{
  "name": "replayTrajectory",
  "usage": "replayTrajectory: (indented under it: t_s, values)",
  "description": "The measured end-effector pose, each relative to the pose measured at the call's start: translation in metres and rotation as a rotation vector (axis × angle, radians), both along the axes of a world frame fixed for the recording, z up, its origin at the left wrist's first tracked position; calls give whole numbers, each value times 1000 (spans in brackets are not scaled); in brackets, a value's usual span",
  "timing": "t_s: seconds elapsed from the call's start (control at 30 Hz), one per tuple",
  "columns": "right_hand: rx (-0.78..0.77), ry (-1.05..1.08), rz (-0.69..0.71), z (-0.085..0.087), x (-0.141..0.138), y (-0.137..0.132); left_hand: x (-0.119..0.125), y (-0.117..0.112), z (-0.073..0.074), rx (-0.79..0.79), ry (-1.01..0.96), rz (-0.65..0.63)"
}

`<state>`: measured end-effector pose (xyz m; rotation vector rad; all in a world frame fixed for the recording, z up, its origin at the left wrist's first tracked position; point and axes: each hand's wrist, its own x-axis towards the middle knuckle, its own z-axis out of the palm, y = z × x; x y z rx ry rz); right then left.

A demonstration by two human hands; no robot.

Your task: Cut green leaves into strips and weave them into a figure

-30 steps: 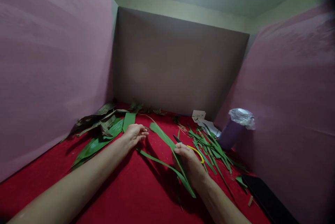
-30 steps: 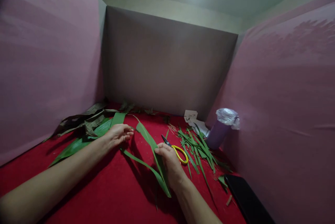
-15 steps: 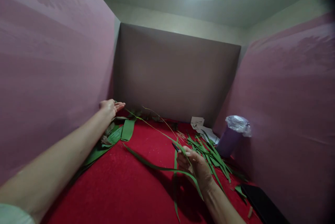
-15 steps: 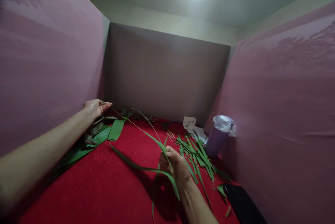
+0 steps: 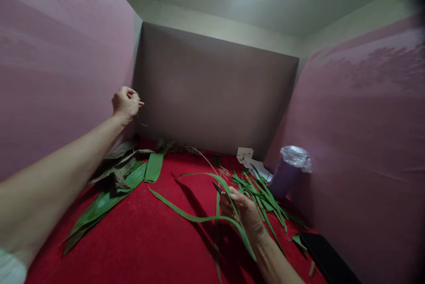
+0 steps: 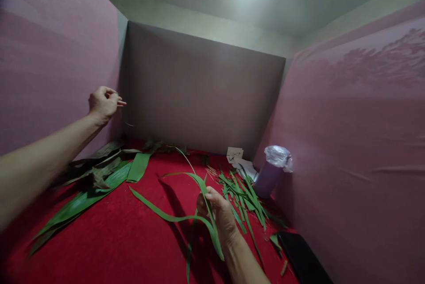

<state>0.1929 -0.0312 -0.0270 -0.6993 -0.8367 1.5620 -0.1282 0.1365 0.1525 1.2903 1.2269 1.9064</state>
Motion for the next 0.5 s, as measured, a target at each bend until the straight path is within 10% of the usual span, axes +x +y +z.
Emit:
replayTrajectory:
  t_s: [0.27,0.5]
  values:
    - [11,-21,-24,3,-7,-7,50,-14,-51,-264,264,-378]
    - [66,-128,-10,-4,-16,-6,111,-118,-135,-523,208,-932]
